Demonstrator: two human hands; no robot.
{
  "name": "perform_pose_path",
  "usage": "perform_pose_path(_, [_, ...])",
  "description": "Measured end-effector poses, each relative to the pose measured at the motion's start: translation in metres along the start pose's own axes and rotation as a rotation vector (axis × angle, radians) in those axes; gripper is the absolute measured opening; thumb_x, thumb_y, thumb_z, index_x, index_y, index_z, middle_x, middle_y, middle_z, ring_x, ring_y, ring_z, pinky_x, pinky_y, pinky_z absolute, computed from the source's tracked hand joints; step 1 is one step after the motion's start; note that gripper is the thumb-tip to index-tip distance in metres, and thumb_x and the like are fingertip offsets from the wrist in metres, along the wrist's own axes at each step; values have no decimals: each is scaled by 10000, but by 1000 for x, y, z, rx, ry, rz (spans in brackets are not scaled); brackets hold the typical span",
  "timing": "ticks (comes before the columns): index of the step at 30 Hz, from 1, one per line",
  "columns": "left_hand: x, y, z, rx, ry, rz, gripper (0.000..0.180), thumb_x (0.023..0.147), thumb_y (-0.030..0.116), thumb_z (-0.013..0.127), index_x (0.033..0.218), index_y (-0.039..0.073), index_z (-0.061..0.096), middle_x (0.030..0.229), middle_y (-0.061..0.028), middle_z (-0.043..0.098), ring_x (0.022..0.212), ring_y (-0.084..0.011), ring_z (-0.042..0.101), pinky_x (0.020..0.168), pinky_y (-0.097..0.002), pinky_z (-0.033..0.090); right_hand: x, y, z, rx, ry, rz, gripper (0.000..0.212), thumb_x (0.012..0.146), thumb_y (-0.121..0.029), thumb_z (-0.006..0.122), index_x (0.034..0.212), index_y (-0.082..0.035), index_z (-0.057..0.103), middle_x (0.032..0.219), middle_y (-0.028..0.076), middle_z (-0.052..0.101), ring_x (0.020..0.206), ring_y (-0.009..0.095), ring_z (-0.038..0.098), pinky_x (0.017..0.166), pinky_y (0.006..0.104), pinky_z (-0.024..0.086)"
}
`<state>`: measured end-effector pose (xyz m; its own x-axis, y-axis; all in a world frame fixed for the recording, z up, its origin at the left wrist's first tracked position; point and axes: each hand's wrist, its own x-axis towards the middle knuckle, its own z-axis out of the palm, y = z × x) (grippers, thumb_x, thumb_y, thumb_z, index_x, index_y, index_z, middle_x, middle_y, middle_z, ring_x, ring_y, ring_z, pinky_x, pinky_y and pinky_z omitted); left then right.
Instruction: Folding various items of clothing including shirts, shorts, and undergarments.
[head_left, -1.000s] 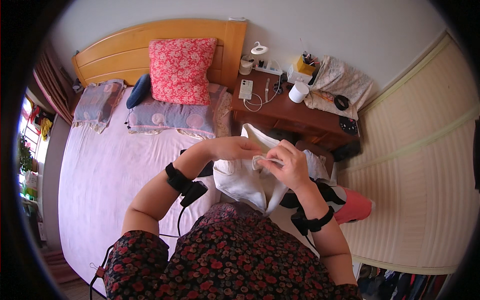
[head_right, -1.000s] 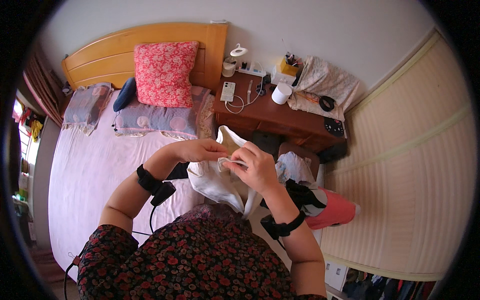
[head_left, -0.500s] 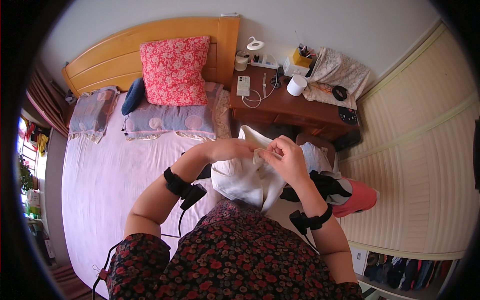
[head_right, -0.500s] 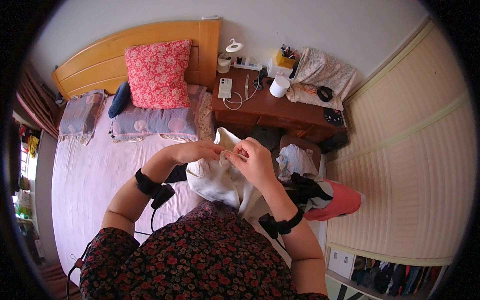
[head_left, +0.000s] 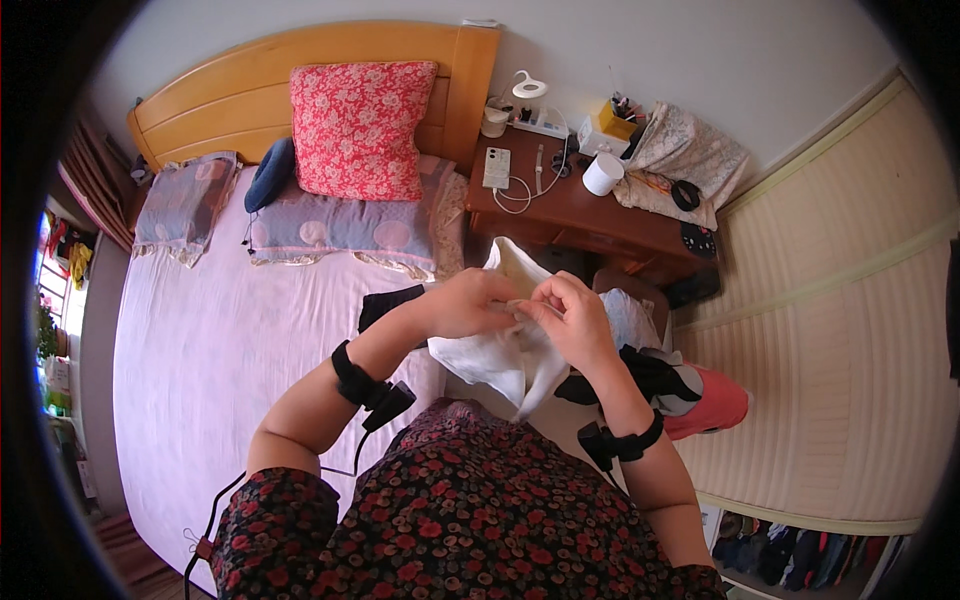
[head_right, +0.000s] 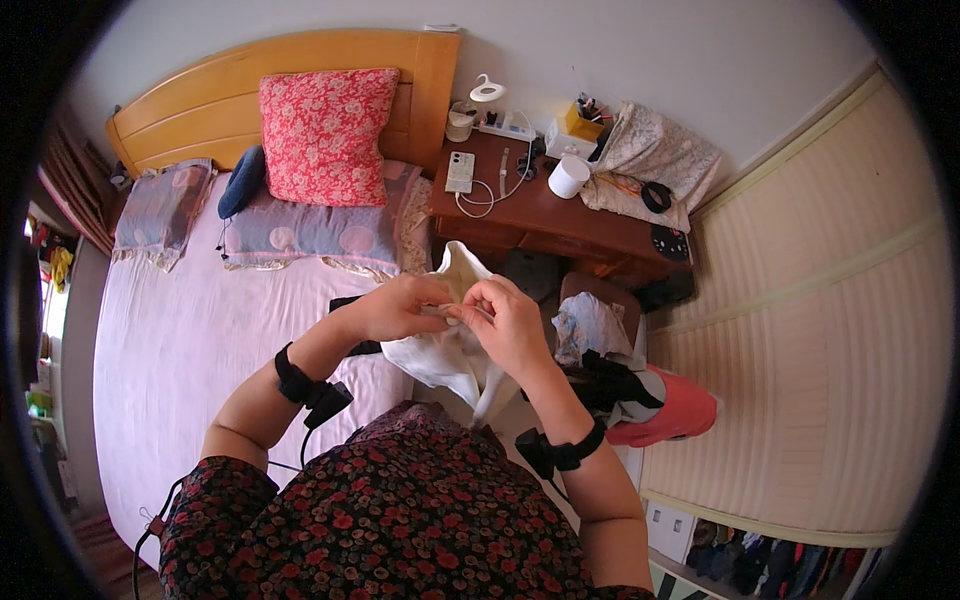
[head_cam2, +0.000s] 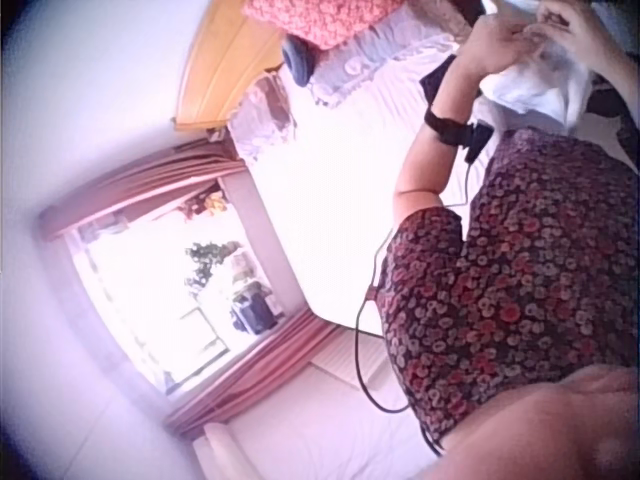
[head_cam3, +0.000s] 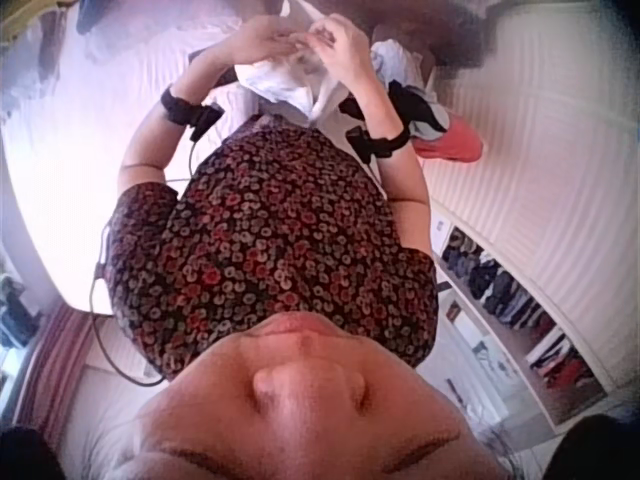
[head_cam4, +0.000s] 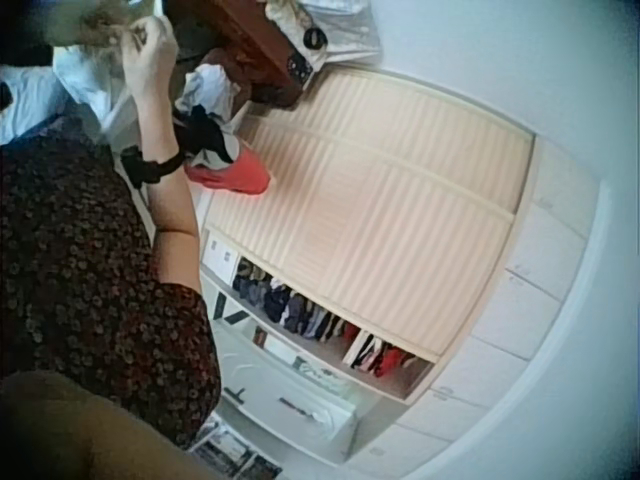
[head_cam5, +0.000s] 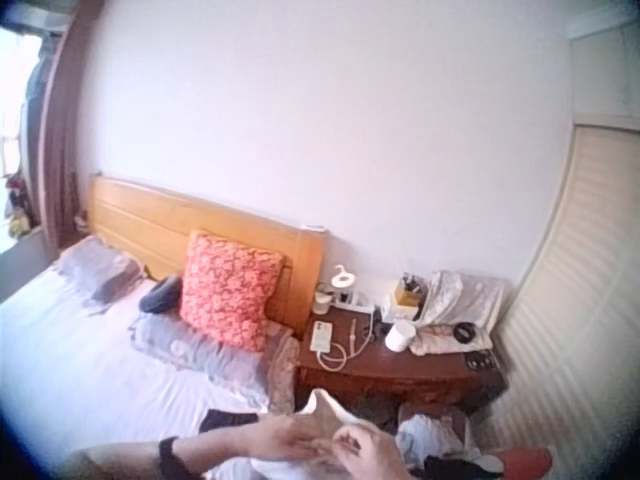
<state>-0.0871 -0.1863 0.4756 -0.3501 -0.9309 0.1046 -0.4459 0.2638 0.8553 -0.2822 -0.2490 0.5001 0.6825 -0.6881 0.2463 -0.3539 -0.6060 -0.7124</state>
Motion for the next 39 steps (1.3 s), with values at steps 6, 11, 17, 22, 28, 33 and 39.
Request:
perform_pose_path(6, [0, -7, -4, -183, 15, 135, 257, 833, 113, 626, 1053, -18, 603, 888, -125, 606, 825, -227, 576, 735, -339, 449, 12, 10, 0, 291, -166, 206, 214, 822, -184, 701, 790, -5, 589, 698, 45, 553, 608, 109, 497, 559, 264, 407])
perform_pose_path(11, [-4, 0, -8, -126, -42, 56, 267, 866, 193, 645, 1020, -19, 598, 886, -101, 596, 829, -188, 550, 724, -321, 433, 14, 13, 6, 208, -210, 360, 202, 875, -195, 644, 855, 5, 619, 706, 35, 587, 652, 81, 514, 583, 247, 414])
perform_pose_path(17, [-5, -6, -19, -281, -100, -94, 262, 885, 238, 650, 994, 3, 611, 820, -19, 568, 788, -88, 496, 681, -271, 416, 10, 9, -5, 334, -325, 170, 322, 908, -295, 601, 872, 22, 648, 667, 34, 558, 627, 63, 463, 555, 251, 389])
perform_pose_path(22, [-5, 7, -17, -298, -86, -140, 262, 873, 220, 669, 1027, 15, 618, 794, 20, 570, 798, -67, 496, 700, -256, 417, 12, 4, -5, 324, -268, 77, 332, 887, -283, 631, 788, 34, 643, 645, 17, 521, 618, 57, 436, 544, 243, 371])
perform_pose_path(28, [-1, -6, -4, -86, 114, 67, 307, 817, 198, 715, 1020, -7, 611, 854, -62, 610, 803, -172, 573, 738, -305, 439, 17, 8, -9, 412, -296, 204, 321, 884, -274, 630, 818, 40, 649, 638, 33, 531, 612, 53, 434, 535, 242, 368])
perform_pose_path(33, [-5, 7, -15, 45, 38, 30, 271, 774, 184, 714, 961, 18, 608, 844, -129, 585, 781, -288, 585, 708, -371, 449, 13, 0, -21, 293, -461, 205, 370, 844, -358, 651, 828, 11, 681, 664, 106, 615, 662, 130, 583, 611, 316, 465])
perform_pose_path(39, [-9, 20, -48, 382, -107, 85, 312, 751, 255, 710, 951, 33, 620, 864, -175, 591, 838, -386, 569, 725, -441, 446, -16, 97, -54, -778, -731, 67, 460, 749, -507, 653, 785, -51, 700, 781, 175, 651, 771, 358, 624, 708, 425, 480])
